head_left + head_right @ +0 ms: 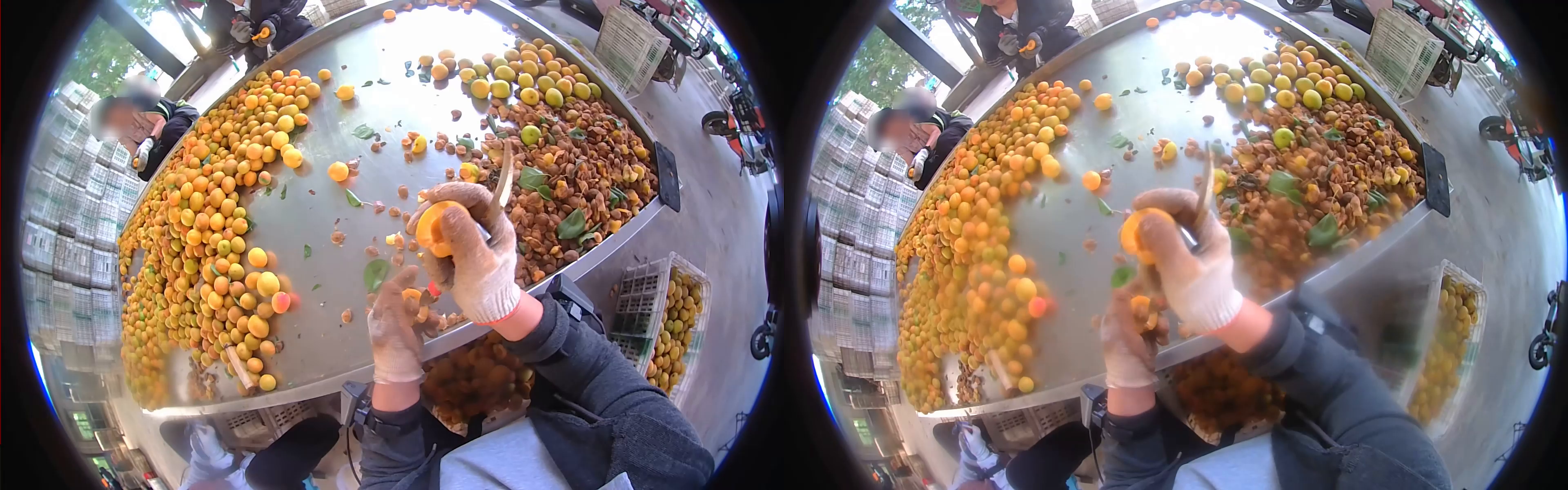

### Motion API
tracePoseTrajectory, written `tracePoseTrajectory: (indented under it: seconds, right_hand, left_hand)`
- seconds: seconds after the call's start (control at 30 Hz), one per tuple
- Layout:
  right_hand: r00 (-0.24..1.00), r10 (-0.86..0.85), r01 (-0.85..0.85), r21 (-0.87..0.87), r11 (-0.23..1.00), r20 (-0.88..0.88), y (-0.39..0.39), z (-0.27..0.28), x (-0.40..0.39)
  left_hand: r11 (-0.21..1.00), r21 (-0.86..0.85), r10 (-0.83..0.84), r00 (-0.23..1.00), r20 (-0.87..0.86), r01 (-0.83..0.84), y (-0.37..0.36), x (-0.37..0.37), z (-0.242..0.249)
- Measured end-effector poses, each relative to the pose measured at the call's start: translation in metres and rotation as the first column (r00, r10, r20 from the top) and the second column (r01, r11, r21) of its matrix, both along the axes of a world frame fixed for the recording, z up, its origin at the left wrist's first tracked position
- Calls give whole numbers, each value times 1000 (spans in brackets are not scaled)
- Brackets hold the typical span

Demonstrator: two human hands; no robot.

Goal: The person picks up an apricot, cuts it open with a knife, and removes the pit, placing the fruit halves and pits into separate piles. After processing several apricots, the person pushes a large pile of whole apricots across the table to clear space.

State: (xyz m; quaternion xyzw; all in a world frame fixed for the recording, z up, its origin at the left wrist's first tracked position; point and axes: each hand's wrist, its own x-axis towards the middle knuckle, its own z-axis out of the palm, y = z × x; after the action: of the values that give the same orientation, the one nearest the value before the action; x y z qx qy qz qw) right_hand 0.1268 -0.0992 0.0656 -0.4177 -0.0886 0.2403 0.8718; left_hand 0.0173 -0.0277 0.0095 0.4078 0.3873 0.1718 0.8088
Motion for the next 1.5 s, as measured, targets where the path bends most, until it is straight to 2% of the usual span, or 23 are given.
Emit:
tracePoseTrajectory:
  seconds: [0.1,0.17,0.23,0.3,0.37,0.4,0.43,0.47,0.57,0.63,0.7,0.8,0.87,1.0,1.03,1.07,1.17,1.23,1.27,1.3,1.4,1.43,1.5]
  right_hand:
    - [995,-62,64,-26,998,81,6,-10,-3]
    - [746,-175,195,40,980,642,7,-17,0]
    - [767,-33,74,-37,997,641,-1,-12,0]
    - [549,83,81,-152,985,832,-1,-14,2]
    - [632,44,8,-63,998,774,-1,-12,5]
    - [884,72,-39,-79,996,462,-3,-9,6]
    - [992,95,-89,-73,993,79,-3,-6,7]
    - [999,13,-14,19,1000,53,6,-17,9]
    - [987,-33,28,34,999,160,11,-25,8]
    - [990,27,-36,62,997,139,8,-25,8]
    - [991,92,-80,115,990,-101,8,-23,14]
    - [976,1,23,106,994,-219,21,-37,14]
    - [946,20,30,148,988,-324,23,-46,18]
    - [856,78,43,220,975,-511,27,-57,26]
    - [832,62,52,188,981,-551,27,-53,26]
    - [863,-3,101,167,981,-505,26,-50,29]
    - [978,-162,172,69,983,-130,16,-42,43]
    - [986,-144,144,-4,990,-84,8,-27,37]
    - [998,-50,58,-172,983,49,7,-27,34]
    - [985,63,-4,-345,939,160,5,-27,32]
    - [919,260,-120,-418,900,296,9,-39,23]
    - [859,394,-221,-456,862,329,11,-43,18]
    - [701,485,-183,-525,831,523,15,-52,8]
  left_hand:
    - [998,47,27,999,33,-29,-7,2,-5]
    - [909,416,-9,1000,24,-2,-11,4,-14]
    - [911,388,101,989,112,-137,-20,16,-24]
    - [898,352,207,959,194,-265,-23,18,-22]
    - [980,138,138,990,28,-141,-21,12,-8]
    - [981,136,136,990,25,-138,-22,13,-4]
    - [988,27,151,988,-9,-151,-21,16,0]
    - [983,-81,162,986,-45,-165,-20,17,2]
    - [989,-53,137,991,1,-137,-18,16,-7]
    - [990,-129,69,995,67,-60,-12,10,-15]
    - [960,-261,-45,976,213,101,-3,1,-24]
    - [893,-360,-128,921,369,268,7,-2,-43]
    - [573,-420,-83,560,825,704,13,2,-56]
    - [628,-383,-23,508,861,678,3,5,-43]
    - [885,-342,-72,820,567,315,2,6,-36]
    - [995,-91,54,981,187,-38,2,6,-33]
    - [986,99,108,967,230,-133,15,6,-43]
    - [980,12,183,928,325,-197,23,8,-46]
    - [966,-82,258,877,406,-247,27,10,-48]
    - [967,-79,254,877,408,-243,33,9,-51]
    - [978,-204,151,817,557,-42,40,9,-51]
    - [994,-108,54,842,537,5,36,13,-46]
    - [998,-11,-46,863,503,59,25,15,-31]
